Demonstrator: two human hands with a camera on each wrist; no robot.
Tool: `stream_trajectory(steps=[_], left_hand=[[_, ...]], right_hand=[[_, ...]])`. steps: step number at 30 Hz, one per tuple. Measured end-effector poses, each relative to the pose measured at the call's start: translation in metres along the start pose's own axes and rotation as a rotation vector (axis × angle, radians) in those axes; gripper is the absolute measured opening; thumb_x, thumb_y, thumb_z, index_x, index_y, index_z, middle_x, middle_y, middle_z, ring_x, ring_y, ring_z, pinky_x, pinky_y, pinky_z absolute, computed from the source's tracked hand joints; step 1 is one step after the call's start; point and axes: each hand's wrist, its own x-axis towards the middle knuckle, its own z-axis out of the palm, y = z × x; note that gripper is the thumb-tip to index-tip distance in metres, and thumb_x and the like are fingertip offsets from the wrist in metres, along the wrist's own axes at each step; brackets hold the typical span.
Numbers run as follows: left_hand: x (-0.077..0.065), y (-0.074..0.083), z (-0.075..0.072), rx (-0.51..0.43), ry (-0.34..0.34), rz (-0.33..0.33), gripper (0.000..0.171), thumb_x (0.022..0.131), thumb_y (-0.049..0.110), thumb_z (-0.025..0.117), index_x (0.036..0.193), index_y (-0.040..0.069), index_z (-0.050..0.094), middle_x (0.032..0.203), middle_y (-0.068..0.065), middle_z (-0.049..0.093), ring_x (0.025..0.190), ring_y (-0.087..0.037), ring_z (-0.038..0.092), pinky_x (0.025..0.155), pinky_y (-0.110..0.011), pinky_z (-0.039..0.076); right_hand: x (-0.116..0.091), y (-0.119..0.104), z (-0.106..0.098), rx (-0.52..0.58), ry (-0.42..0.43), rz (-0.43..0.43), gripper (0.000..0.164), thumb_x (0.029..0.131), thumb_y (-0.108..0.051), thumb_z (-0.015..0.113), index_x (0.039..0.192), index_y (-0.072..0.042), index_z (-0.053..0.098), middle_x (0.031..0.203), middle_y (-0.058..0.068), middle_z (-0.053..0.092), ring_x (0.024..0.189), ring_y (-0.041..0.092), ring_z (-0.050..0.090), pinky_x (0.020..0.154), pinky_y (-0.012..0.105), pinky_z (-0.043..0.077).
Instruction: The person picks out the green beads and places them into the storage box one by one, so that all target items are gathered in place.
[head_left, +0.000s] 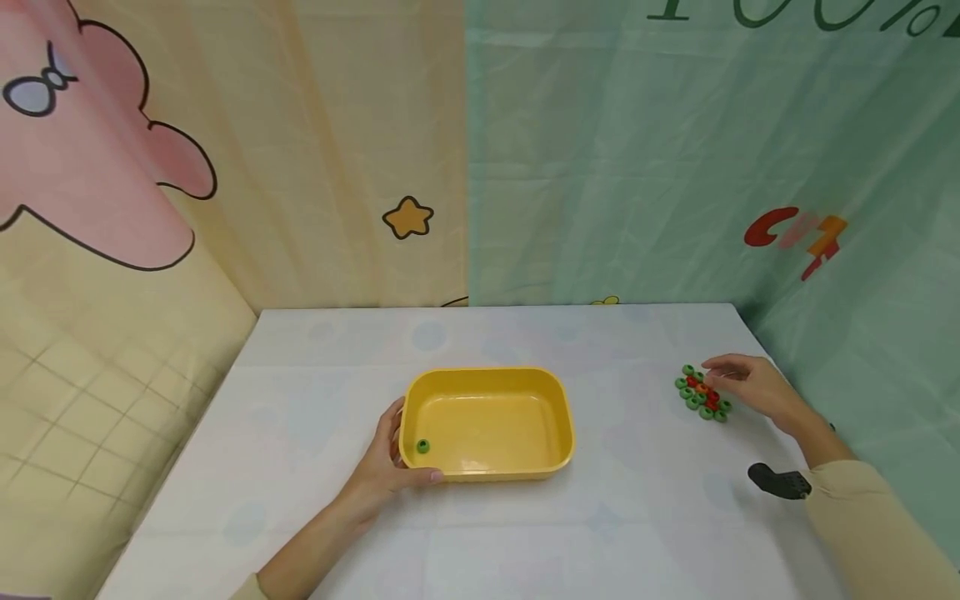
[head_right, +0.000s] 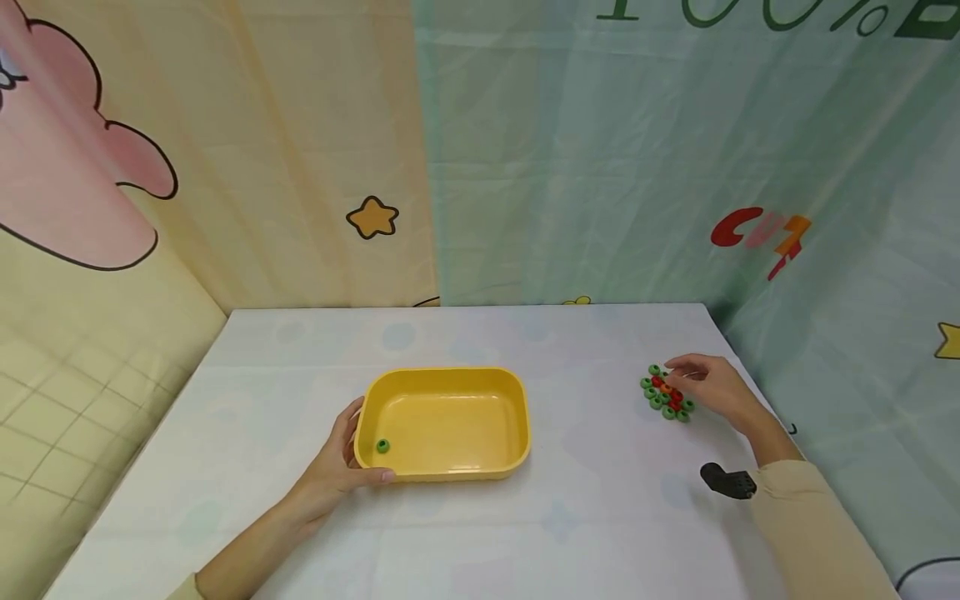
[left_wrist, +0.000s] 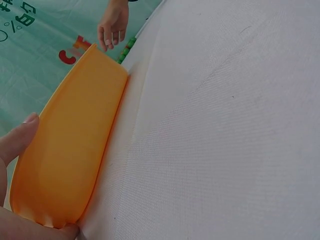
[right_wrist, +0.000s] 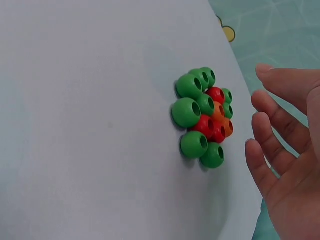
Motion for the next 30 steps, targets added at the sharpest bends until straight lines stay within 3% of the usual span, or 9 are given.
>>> stream_trajectory(steps=[8,15,24,30], left_hand=[[0.001,-0.002,0.001,-0.015,-0.007,0.002,0.12,0.074,0.001,0.093,0.164,0.024,0.016,0.169,-0.006,0.018,0.153,-0.029,0.023,0.124,-0.045,0.022],[0.001,-0.002,0.0,-0.02,-0.012,0.004,0.119,0.075,0.002,0.092,0.164,0.023,0.016,0.169,-0.006,0.018,0.152,-0.028,0.024,0.124,-0.043,0.023],[0.001,-0.002,-0.001,-0.022,-0.015,0.013,0.12,0.075,0.0,0.092,0.164,0.023,0.015,0.169,-0.005,0.017,0.153,-0.027,0.023,0.124,-0.043,0.023],[0.002,-0.002,-0.001,-0.025,-0.022,0.01,0.12,0.075,0.001,0.092,0.164,0.023,0.015,0.169,-0.004,0.017,0.153,-0.027,0.022,0.124,-0.042,0.023]], right_hand=[[-0.014,0.02,-0.014,-0.039,-0.046,0.086,0.049,0.104,-0.031,0.066,0.135,0.007,0.06,0.129,0.027,0.063,0.102,0.014,0.059,0.076,0.018,0.052],[-0.026,0.037,-0.013,0.054,-0.175,0.156,0.056,0.1,-0.025,0.072,0.141,0.01,0.054,0.134,0.026,0.06,0.101,0.002,0.057,0.08,0.017,0.051],[-0.023,0.043,0.0,-0.018,-0.113,0.137,0.053,0.097,-0.023,0.075,0.134,0.011,0.059,0.105,0.009,0.057,0.088,0.018,0.05,0.068,0.022,0.047],[-0.024,0.049,0.006,-0.04,-0.043,0.132,0.047,0.099,-0.025,0.074,0.127,0.01,0.063,0.103,0.009,0.06,0.085,0.018,0.051,0.066,0.022,0.047]])
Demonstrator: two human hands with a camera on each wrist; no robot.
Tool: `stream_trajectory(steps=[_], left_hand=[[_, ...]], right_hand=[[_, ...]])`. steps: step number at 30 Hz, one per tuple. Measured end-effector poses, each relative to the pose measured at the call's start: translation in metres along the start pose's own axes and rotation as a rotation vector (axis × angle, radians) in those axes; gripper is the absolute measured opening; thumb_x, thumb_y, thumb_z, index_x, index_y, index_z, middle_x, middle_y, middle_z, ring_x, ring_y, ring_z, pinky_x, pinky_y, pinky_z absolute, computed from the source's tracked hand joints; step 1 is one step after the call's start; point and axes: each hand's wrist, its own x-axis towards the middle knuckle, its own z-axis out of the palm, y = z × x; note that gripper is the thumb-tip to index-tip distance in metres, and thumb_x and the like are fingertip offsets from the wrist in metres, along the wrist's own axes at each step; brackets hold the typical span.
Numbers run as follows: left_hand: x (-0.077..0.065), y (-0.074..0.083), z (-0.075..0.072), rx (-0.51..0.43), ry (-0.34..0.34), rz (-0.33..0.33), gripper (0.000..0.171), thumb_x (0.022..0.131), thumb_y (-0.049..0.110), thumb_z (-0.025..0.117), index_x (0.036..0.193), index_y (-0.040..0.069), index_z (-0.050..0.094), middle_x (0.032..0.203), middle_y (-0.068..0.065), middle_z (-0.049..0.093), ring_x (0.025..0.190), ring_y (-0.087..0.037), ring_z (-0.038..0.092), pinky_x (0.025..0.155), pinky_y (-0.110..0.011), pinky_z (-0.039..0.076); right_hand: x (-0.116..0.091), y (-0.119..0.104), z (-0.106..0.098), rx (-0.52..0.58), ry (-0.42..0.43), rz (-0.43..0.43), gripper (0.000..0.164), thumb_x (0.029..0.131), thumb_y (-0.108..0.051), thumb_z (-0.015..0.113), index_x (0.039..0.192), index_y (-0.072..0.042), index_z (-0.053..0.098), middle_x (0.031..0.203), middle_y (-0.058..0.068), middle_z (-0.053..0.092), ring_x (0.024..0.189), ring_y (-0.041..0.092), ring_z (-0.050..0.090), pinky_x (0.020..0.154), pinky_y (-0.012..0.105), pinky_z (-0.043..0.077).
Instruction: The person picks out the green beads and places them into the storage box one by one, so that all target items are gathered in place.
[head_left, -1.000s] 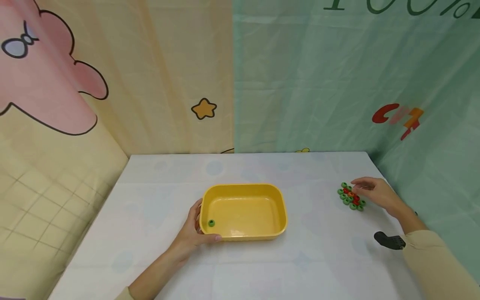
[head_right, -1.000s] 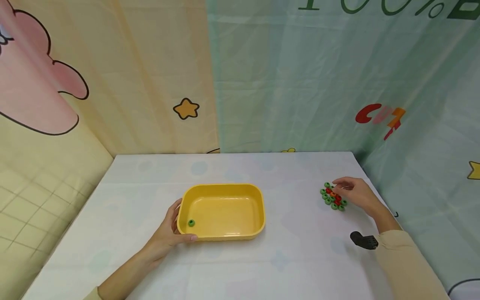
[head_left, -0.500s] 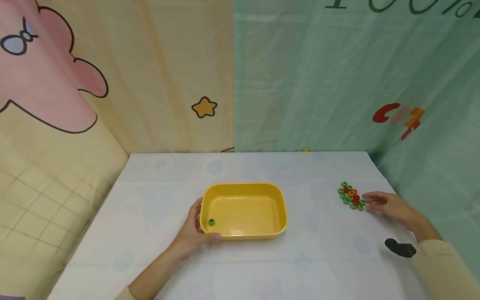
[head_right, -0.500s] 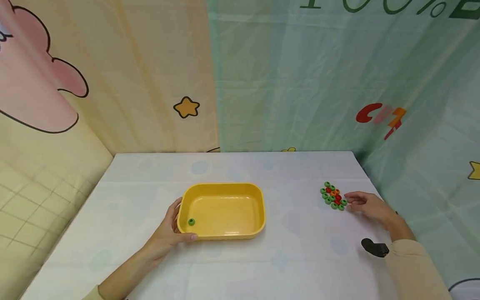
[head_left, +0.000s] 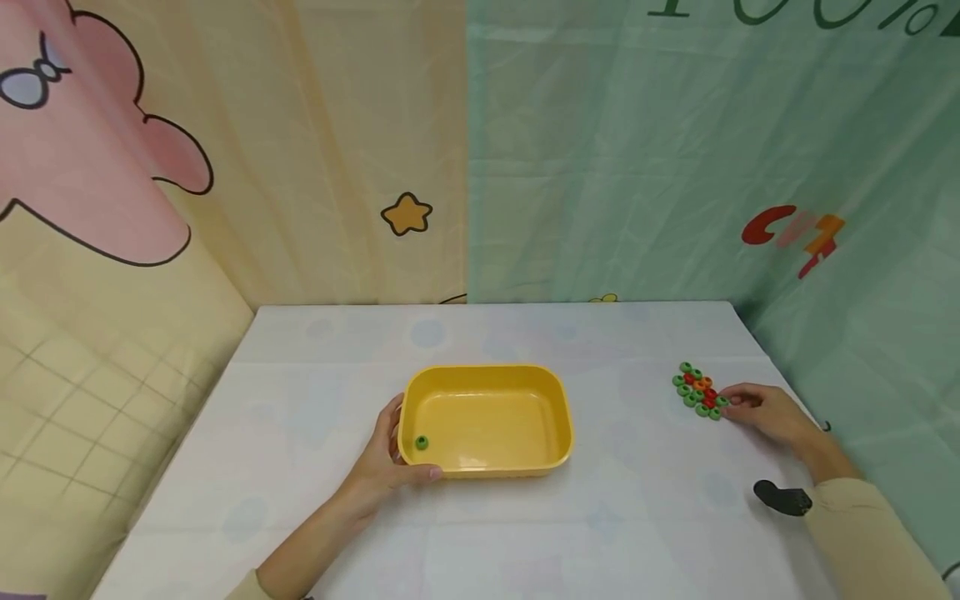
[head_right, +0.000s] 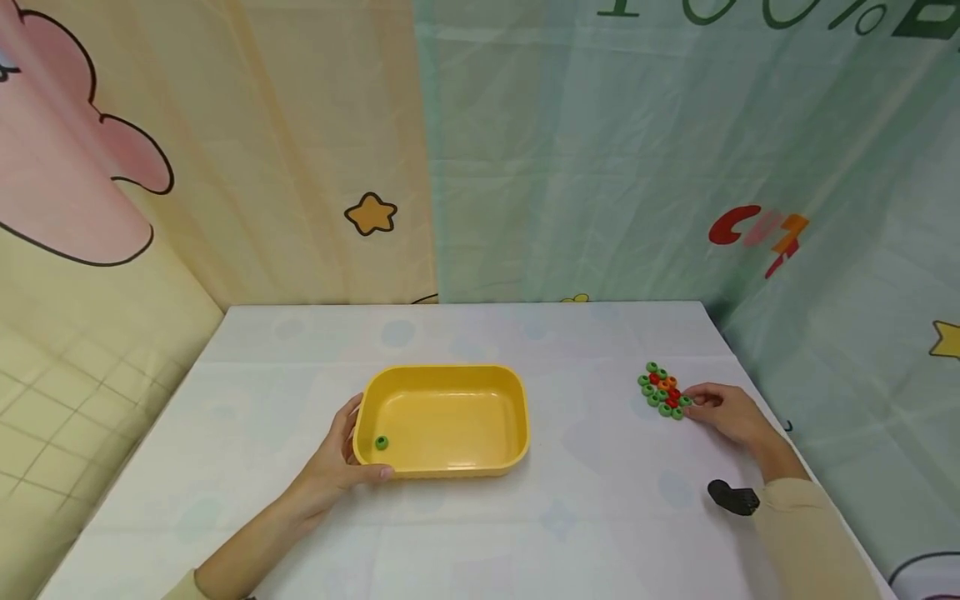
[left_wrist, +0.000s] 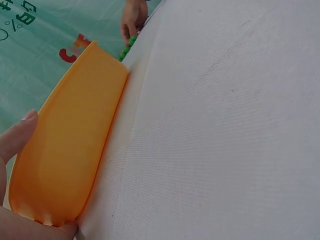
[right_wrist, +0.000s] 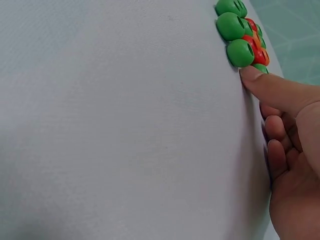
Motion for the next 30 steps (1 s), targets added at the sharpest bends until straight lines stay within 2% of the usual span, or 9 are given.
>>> stream_trajectory(steps=[8,15,21,30], left_hand=[[0.0,0.0,0.001,0.006,-0.002,0.003,0.118,0.076,0.001,0.092,0.164,0.024,0.016,0.169,-0.004,0.016,0.153,-0.027,0.023,0.123,-0.041,0.024],[-0.001,0.001,0.002,0.003,-0.003,0.006,0.117,0.076,0.001,0.091,0.164,0.024,0.017,0.169,-0.003,0.018,0.152,-0.027,0.025,0.123,-0.04,0.025],[-0.002,0.001,0.001,-0.012,-0.011,0.009,0.118,0.076,-0.001,0.091,0.164,0.024,0.016,0.169,-0.003,0.018,0.151,-0.026,0.026,0.123,-0.04,0.024],[-0.003,0.002,0.0,-0.012,-0.006,0.004,0.119,0.075,-0.001,0.091,0.164,0.023,0.015,0.169,-0.004,0.018,0.152,-0.027,0.024,0.123,-0.04,0.024]], right_hand=[[0.0,-0.001,-0.004,-0.01,0.033,0.014,0.049,0.099,-0.035,0.073,0.125,0.006,0.065,0.11,0.014,0.067,0.092,0.017,0.057,0.07,0.019,0.05],[0.003,-0.013,-0.012,0.04,0.006,0.022,0.045,0.099,-0.028,0.073,0.123,0.008,0.062,0.112,0.015,0.067,0.09,0.019,0.058,0.068,0.027,0.053],[0.009,-0.025,-0.014,0.087,-0.007,-0.005,0.044,0.099,-0.025,0.073,0.125,0.008,0.06,0.109,0.014,0.068,0.089,0.019,0.06,0.069,0.031,0.056],[0.014,-0.047,-0.014,0.078,-0.027,-0.037,0.047,0.098,-0.028,0.074,0.128,0.006,0.061,0.12,0.018,0.067,0.094,0.007,0.061,0.078,0.026,0.055]])
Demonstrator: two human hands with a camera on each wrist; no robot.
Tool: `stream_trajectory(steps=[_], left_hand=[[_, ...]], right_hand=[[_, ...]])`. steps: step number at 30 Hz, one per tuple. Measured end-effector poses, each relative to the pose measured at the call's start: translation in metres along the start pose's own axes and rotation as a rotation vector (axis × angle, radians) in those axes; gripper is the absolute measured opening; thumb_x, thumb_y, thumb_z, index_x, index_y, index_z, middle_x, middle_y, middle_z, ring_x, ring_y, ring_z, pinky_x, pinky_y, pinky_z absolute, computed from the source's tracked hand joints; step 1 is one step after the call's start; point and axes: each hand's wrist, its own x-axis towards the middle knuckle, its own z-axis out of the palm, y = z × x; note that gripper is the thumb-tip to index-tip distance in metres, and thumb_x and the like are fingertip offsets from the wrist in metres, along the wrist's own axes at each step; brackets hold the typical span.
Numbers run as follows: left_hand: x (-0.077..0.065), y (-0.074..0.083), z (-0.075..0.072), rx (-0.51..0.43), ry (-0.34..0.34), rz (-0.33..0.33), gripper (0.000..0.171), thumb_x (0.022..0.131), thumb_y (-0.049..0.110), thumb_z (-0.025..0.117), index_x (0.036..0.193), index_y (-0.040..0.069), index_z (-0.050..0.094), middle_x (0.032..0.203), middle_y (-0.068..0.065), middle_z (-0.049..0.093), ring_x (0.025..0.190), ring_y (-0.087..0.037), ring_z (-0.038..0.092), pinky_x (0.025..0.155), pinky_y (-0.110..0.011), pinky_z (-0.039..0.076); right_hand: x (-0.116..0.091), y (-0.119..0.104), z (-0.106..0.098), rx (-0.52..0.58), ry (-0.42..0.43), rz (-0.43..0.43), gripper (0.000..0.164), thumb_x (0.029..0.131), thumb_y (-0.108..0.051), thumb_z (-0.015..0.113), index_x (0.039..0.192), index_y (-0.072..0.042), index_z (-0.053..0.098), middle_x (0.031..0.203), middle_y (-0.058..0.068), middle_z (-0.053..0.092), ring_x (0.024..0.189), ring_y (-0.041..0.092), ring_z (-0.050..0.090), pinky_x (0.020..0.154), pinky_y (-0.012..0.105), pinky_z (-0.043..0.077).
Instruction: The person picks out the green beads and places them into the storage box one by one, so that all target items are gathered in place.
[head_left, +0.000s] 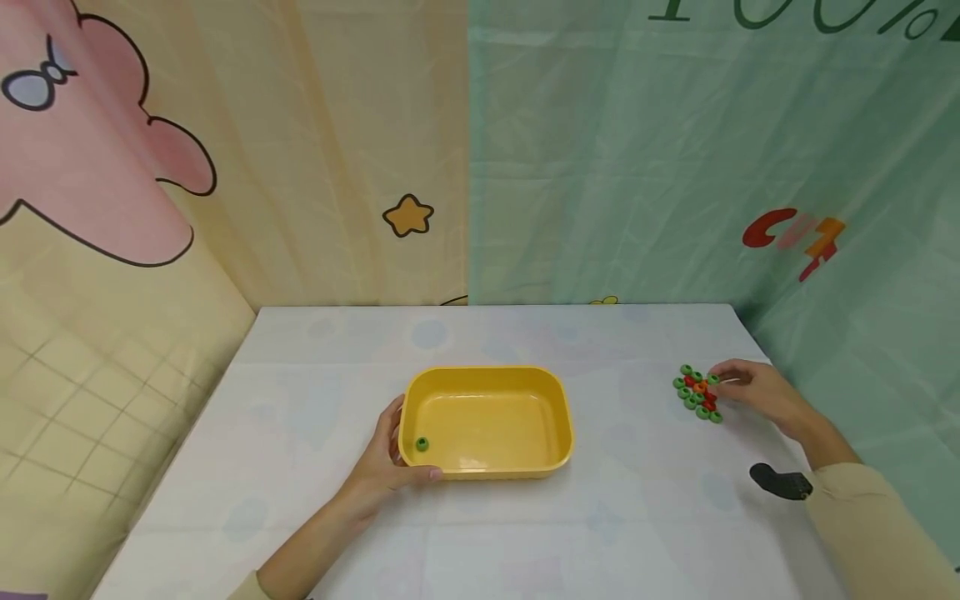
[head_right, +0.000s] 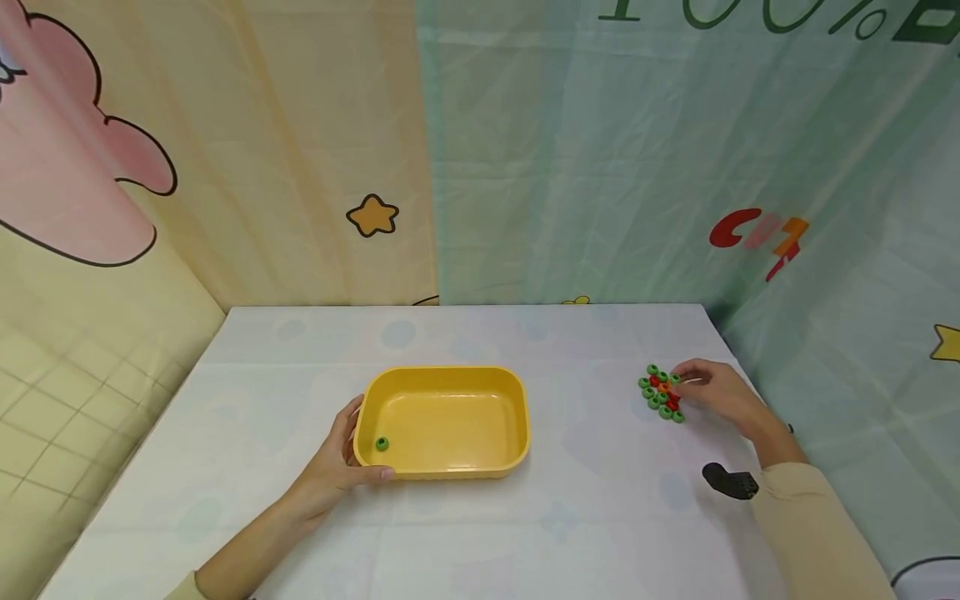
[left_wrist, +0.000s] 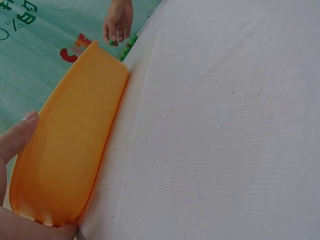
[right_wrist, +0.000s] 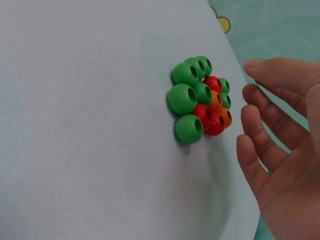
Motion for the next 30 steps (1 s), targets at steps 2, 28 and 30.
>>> stream_trajectory(steps=[2,28,30], left_hand=[[0.0,0.0,0.0,0.002,0.004,-0.001,0.119,0.075,-0.001,0.091,0.164,0.023,0.015,0.169,-0.004,0.018,0.152,-0.027,0.025,0.123,-0.04,0.024],[0.001,0.0,-0.001,0.009,-0.011,0.007,0.119,0.076,0.001,0.091,0.165,0.023,0.015,0.169,-0.003,0.016,0.152,-0.027,0.024,0.122,-0.038,0.025],[0.001,0.0,-0.001,0.012,-0.012,0.007,0.119,0.076,0.001,0.091,0.165,0.023,0.014,0.169,-0.003,0.016,0.152,-0.026,0.024,0.122,-0.037,0.026]], right_hand=[[0.001,-0.006,0.003,0.008,-0.008,-0.008,0.047,0.098,-0.029,0.074,0.129,0.005,0.061,0.12,0.018,0.066,0.096,0.007,0.061,0.08,0.026,0.055],[0.04,-0.075,0.043,-0.007,-0.152,-0.143,0.031,0.1,-0.017,0.071,0.124,0.002,0.065,0.123,0.014,0.065,0.116,0.035,0.06,0.093,0.042,0.055],[0.042,-0.081,0.043,0.013,-0.165,-0.145,0.032,0.1,-0.016,0.071,0.125,0.003,0.064,0.124,0.015,0.065,0.116,0.035,0.06,0.095,0.045,0.054]])
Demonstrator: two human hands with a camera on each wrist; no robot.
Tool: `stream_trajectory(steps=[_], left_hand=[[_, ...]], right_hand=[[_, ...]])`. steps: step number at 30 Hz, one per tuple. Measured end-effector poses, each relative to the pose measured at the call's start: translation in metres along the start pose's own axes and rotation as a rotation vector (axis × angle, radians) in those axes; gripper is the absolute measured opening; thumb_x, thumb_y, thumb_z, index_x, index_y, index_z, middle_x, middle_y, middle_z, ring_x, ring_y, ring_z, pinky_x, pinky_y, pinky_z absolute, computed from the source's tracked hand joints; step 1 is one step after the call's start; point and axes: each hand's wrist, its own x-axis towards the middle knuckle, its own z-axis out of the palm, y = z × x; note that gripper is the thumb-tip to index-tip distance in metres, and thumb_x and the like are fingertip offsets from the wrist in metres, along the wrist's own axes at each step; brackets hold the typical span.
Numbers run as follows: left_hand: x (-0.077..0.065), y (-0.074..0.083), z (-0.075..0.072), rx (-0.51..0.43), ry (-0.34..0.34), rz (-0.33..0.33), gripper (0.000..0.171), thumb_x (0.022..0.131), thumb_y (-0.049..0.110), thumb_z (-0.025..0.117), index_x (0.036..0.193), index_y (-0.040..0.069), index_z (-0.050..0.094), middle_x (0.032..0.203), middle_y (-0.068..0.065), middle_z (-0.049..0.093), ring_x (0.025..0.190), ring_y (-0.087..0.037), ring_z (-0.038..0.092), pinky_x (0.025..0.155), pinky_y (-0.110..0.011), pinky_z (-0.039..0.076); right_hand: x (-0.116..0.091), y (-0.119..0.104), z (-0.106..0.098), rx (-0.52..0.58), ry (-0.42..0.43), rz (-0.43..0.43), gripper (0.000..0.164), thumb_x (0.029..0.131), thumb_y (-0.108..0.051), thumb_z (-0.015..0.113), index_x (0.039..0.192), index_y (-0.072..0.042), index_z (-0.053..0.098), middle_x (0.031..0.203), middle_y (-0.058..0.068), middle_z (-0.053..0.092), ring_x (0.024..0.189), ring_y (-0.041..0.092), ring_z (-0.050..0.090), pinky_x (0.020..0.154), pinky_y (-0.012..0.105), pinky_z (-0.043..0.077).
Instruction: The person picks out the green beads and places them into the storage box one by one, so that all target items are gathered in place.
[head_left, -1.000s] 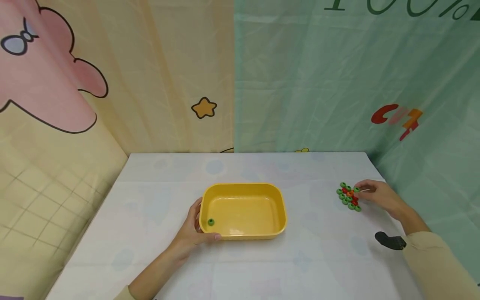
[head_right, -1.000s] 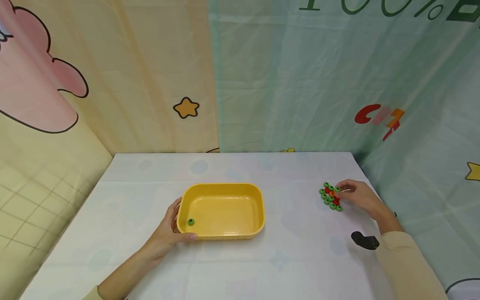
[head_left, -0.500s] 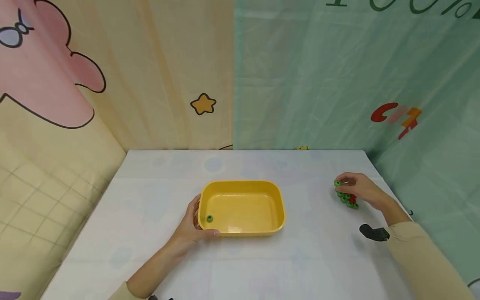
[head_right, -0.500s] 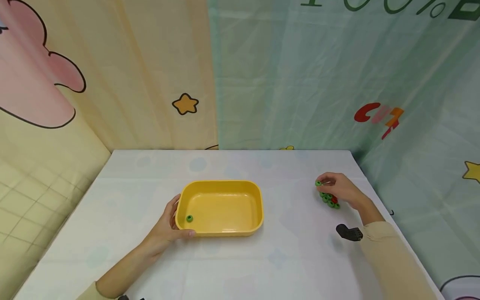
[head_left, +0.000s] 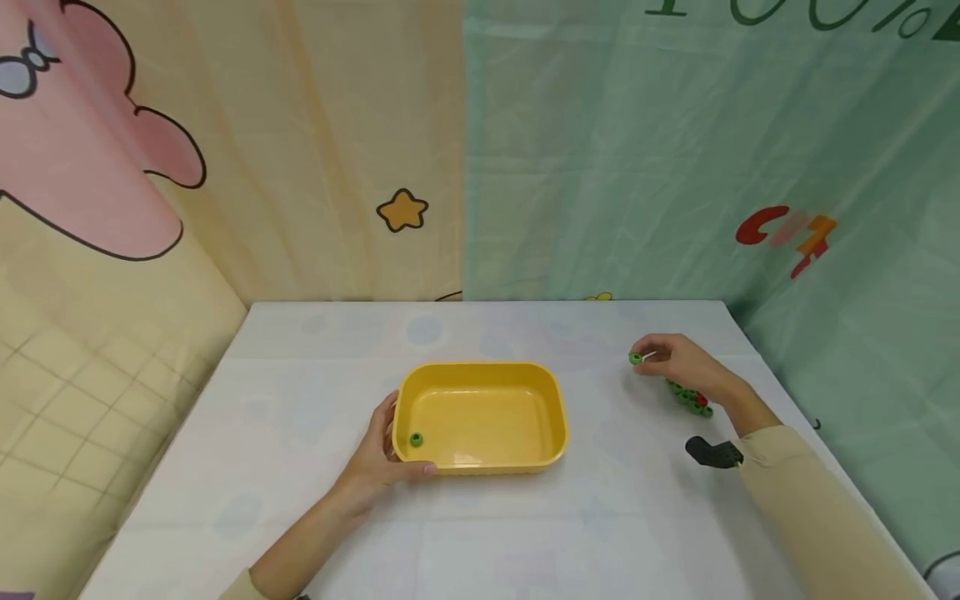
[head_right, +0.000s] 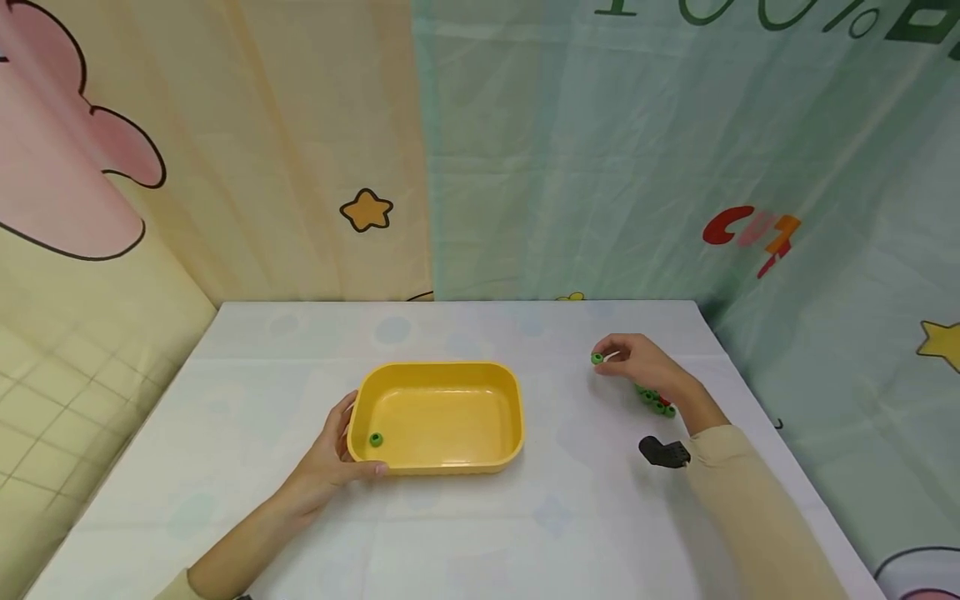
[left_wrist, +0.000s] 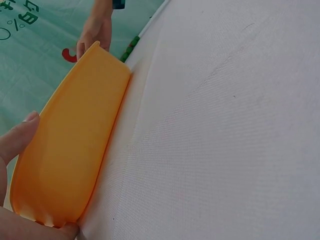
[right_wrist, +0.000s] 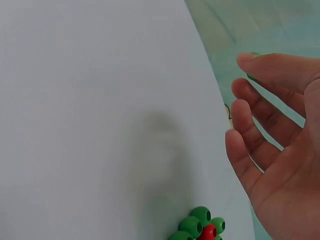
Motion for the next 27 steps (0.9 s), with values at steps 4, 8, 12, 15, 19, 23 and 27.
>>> stream_trajectory(steps=[4,8,12,15,19,23,27], left_hand=[[-0.001,-0.001,-0.001,0.01,0.002,-0.003,0.12,0.076,0.002,0.092,0.164,0.024,0.014,0.169,-0.002,0.016,0.152,-0.024,0.023,0.122,-0.037,0.025],[-0.001,-0.001,-0.001,0.016,0.001,-0.006,0.121,0.075,0.002,0.092,0.164,0.025,0.013,0.169,-0.001,0.016,0.153,-0.023,0.022,0.123,-0.038,0.023],[-0.001,-0.001,-0.001,0.006,-0.004,-0.001,0.12,0.077,0.002,0.091,0.165,0.024,0.013,0.169,-0.002,0.015,0.153,-0.024,0.022,0.123,-0.039,0.024],[-0.001,-0.001,-0.001,-0.009,-0.006,0.001,0.119,0.077,0.001,0.091,0.165,0.025,0.013,0.169,-0.002,0.016,0.152,-0.025,0.024,0.123,-0.038,0.025],[0.0,-0.001,0.0,-0.017,-0.007,-0.004,0.119,0.077,0.001,0.091,0.165,0.025,0.013,0.169,-0.002,0.016,0.152,-0.025,0.024,0.122,-0.037,0.027],[0.0,-0.002,0.0,-0.014,-0.005,0.001,0.119,0.077,0.0,0.091,0.165,0.025,0.014,0.169,-0.002,0.016,0.151,-0.026,0.027,0.12,-0.035,0.031],[-0.001,-0.003,-0.001,-0.006,0.001,0.001,0.12,0.076,0.0,0.091,0.164,0.025,0.014,0.169,-0.001,0.016,0.151,-0.025,0.026,0.118,-0.032,0.032]], right_hand=[[0.007,-0.013,0.004,0.049,-0.028,-0.027,0.033,0.099,-0.015,0.072,0.125,0.005,0.063,0.123,0.016,0.065,0.114,0.033,0.061,0.094,0.043,0.054],[0.013,-0.024,0.012,0.061,-0.056,-0.041,0.032,0.099,-0.013,0.072,0.124,0.006,0.064,0.122,0.014,0.065,0.11,0.03,0.063,0.092,0.04,0.055],[0.018,-0.035,0.02,0.036,-0.075,-0.078,0.03,0.098,-0.011,0.073,0.122,0.005,0.065,0.121,0.013,0.066,0.107,0.029,0.062,0.092,0.041,0.056],[0.022,-0.041,0.026,0.027,-0.092,-0.102,0.029,0.097,-0.009,0.073,0.122,0.004,0.066,0.119,0.012,0.066,0.104,0.029,0.062,0.091,0.041,0.056],[0.028,-0.049,0.032,0.039,-0.13,-0.113,0.028,0.097,-0.01,0.074,0.121,0.003,0.067,0.116,0.009,0.066,0.102,0.028,0.061,0.088,0.038,0.056],[0.034,-0.057,0.039,0.043,-0.161,-0.139,0.024,0.097,-0.009,0.074,0.118,0.001,0.068,0.114,0.008,0.066,0.099,0.028,0.061,0.085,0.037,0.056],[0.039,-0.069,0.045,0.045,-0.197,-0.153,0.025,0.097,-0.01,0.074,0.118,0.001,0.068,0.113,0.007,0.066,0.097,0.028,0.062,0.083,0.037,0.057]])
